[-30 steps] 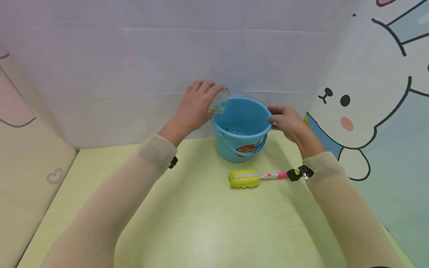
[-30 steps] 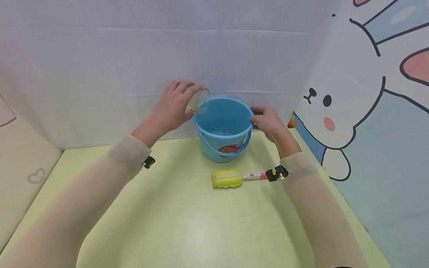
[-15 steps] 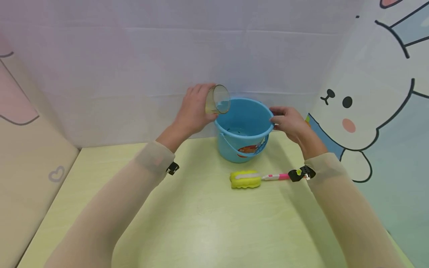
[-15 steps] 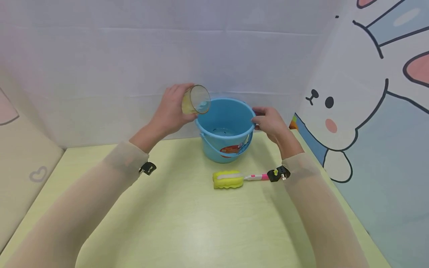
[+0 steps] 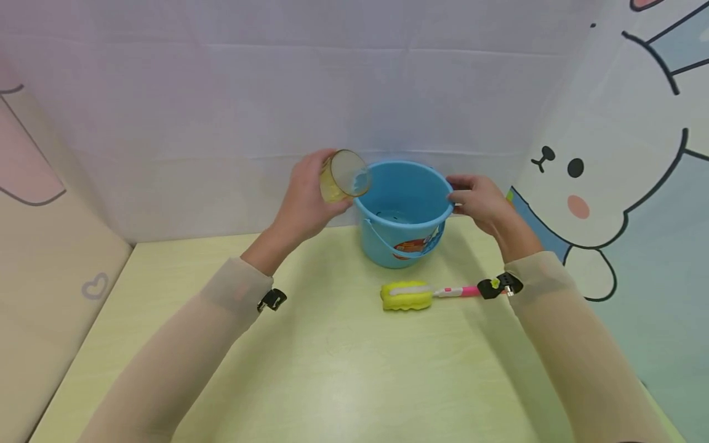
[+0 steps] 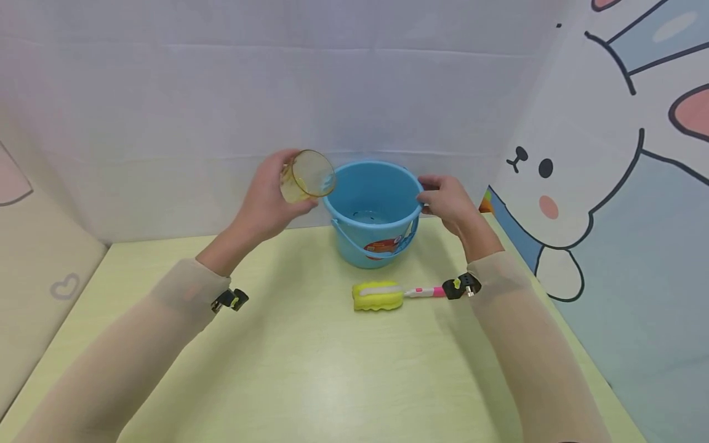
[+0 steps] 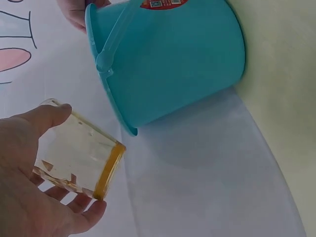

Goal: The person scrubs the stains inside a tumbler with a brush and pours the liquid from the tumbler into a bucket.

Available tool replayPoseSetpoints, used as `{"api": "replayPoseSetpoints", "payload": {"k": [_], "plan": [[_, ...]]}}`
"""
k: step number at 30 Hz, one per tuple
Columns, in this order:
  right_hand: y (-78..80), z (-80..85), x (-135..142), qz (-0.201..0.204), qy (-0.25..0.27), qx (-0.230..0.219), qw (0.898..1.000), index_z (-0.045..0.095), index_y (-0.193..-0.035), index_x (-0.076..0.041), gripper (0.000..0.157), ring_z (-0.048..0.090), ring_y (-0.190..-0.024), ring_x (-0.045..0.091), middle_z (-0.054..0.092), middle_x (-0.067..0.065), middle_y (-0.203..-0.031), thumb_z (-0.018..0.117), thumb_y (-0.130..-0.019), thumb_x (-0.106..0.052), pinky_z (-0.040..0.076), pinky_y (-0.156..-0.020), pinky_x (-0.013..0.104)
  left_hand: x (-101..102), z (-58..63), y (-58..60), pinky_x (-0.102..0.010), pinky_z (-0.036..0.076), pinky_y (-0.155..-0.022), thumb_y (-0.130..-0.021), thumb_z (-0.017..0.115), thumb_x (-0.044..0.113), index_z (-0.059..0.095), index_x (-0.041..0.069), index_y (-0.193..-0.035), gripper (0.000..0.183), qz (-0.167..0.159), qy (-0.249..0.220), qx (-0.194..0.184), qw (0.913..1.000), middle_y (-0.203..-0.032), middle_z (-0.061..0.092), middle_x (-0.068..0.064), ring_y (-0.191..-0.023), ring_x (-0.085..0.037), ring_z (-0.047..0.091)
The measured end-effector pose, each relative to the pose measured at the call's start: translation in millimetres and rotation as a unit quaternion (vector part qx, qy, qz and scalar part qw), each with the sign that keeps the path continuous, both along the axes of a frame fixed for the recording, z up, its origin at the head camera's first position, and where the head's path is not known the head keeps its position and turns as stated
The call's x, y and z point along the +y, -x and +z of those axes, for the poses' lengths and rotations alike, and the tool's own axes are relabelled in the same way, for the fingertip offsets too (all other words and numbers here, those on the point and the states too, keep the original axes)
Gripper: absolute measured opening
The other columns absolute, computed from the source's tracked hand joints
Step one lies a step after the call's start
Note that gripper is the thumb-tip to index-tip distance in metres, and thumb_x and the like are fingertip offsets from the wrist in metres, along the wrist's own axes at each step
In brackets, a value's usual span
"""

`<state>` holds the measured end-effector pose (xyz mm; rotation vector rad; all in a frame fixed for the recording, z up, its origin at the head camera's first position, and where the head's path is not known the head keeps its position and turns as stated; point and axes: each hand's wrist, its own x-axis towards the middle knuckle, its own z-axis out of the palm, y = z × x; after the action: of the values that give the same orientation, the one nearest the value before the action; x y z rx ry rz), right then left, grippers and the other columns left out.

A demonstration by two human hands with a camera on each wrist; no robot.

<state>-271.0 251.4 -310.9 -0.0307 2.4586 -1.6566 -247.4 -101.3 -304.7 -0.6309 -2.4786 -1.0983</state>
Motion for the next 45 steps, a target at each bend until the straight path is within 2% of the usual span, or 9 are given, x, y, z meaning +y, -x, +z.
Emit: {"api": "replayPoseSetpoints", "payload": {"k": [9,18,27,37,45], "plan": [[2.9,-0.7,0.7,0.0,0.0,-0.001,1.0,0.024,-0.166,0.003,0.061,0.051,-0.134,0.038,0.04,0.026,-0.16,0.047,-0.11,-0.003,0.057,-0.09,0.026,-16.3,-13.7,-16.8,-0.049,0.041,-0.113,-0.081,0.094,0.016,0.046,0.005,-0.154,0.088,0.003,-0.037,-0.011,0.9992,-0.148,0.053,-0.013,-0.137,-0.031,0.045],[3.5,-0.9,-0.1,-0.006,-0.002,0.001,1.0,0.027,-0.165,0.003,0.06,0.052,-0.134,0.04,0.042,0.027,-0.157,0.048,-0.109,-0.002,0.058,-0.088,0.024,-29.7,-21.6,-41.7,-0.053,0.045,-0.107,-0.081,0.094,0.017,0.045,0.006,-0.154,0.089,0.01,-0.072,-0.052,0.996,-0.148,0.053,-0.012,-0.132,-0.031,0.049],[4.2,-1.3,-1.5,-0.008,-0.004,-0.001,1.0,0.029,-0.164,0.004,0.059,0.054,-0.132,0.038,0.043,0.025,-0.156,0.049,-0.109,-0.002,0.058,-0.09,0.025,-39.0,-34.0,-64.1,-0.049,0.048,-0.106,-0.082,0.094,0.02,0.043,0.007,-0.154,0.09,0.009,-0.105,-0.095,0.9899,-0.148,0.054,-0.008,-0.131,-0.032,0.052],[4.1,-2.5,-1.8,-0.006,0.001,0.0,1.0,0.028,-0.164,0.004,0.059,0.051,-0.134,0.041,0.042,0.027,-0.157,0.049,-0.109,-0.002,0.058,-0.089,0.025,-44.2,-55.4,-99.4,-0.05,0.051,-0.106,-0.082,0.094,0.022,0.037,0.006,-0.155,0.094,0.014,-0.119,-0.16,0.9798,-0.145,0.055,-0.01,-0.133,-0.031,0.052],[3.0,-2.2,-0.1,-0.004,0.004,0.0,1.0,0.027,-0.165,0.004,0.061,0.051,-0.135,0.04,0.04,0.027,-0.16,0.049,-0.108,-0.001,0.057,-0.086,0.022,-46.4,-74.5,-118.8,-0.049,0.051,-0.107,-0.081,0.094,0.021,0.037,0.007,-0.153,0.093,0.016,-0.136,-0.194,0.9713,-0.142,0.055,-0.006,-0.132,-0.03,0.053]]}}
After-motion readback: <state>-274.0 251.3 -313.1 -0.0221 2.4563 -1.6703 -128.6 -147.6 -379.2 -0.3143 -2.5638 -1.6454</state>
